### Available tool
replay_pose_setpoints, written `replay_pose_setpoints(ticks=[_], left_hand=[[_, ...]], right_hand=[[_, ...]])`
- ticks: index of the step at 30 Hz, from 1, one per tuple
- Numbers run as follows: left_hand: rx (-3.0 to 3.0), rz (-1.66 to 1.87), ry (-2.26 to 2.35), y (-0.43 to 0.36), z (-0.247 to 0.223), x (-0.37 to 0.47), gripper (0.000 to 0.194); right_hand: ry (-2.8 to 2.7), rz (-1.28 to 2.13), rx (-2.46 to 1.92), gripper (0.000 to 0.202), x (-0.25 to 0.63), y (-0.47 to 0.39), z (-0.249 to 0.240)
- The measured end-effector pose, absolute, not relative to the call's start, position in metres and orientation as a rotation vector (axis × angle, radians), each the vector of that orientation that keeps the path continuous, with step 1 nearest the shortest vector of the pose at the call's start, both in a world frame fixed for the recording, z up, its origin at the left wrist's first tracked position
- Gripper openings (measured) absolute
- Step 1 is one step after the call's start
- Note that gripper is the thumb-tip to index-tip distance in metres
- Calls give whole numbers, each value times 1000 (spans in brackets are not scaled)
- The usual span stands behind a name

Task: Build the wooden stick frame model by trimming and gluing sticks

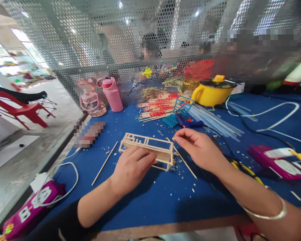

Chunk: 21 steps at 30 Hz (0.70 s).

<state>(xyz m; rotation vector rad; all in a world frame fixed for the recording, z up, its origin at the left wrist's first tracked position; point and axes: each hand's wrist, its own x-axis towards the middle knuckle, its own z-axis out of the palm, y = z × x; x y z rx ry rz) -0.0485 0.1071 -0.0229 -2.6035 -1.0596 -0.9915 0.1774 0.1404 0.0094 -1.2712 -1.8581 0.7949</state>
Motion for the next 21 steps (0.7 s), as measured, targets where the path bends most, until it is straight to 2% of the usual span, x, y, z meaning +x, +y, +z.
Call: replay_pose_setpoints(ticks=[4,8,11,15,18,21], left_hand=[[-2500,-1031,-1159,97,-22,-43,13],[-2471,-899,-1411,85,-10,-38,15],[-2636,-806,-1571,78,13,-39,21],[-2578,-915,-1603,100,51,-48,28],[-2771,-803,-1787,140,63,-53,27],[-3396,-380,-2014,173,56,-53,22]], right_hand=[[-1889,777,-1250,17,172,140,12],[-1927,797,-1230,16,165,144,16],[-1887,805,-1214,15,165,147,18],[-1803,878,-1173,18,168,147,14],[-1790,930,-1157,19,167,144,8],[-1815,938,-1166,20,166,142,6]])
